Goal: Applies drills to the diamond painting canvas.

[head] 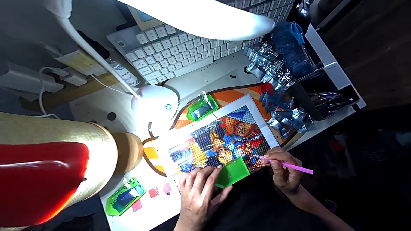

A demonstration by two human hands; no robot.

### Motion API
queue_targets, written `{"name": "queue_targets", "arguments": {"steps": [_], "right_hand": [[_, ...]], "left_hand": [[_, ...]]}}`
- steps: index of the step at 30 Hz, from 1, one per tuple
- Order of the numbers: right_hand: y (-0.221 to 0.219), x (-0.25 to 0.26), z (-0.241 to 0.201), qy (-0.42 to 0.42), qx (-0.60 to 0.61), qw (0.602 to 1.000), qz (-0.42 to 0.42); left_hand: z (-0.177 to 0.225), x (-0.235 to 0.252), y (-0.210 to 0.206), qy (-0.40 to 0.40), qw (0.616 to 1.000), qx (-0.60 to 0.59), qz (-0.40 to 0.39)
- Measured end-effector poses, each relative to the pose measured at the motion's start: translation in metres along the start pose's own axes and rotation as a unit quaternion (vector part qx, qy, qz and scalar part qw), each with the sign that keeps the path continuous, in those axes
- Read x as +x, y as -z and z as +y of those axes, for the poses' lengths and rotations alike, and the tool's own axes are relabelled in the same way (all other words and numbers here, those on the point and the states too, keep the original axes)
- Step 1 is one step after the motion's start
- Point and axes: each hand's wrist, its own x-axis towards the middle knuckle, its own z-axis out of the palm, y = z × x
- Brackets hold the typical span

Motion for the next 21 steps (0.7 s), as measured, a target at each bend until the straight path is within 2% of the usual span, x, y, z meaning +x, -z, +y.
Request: {"name": "queue_targets", "arguments": {"steps": [10,21], "right_hand": [[0.003,-0.001,0.002,0.002,-0.008,1.000,0.001],[-0.002,-0.006,0.007,-0.005,-0.021,1.000,-0.012]], "left_hand": [[0.006,-0.008,-0.004,-0.025,0.999,0.017,-0.018],[-0.009,0.002,-0.006,0.026,0.997,0.072,-0.014]]}}
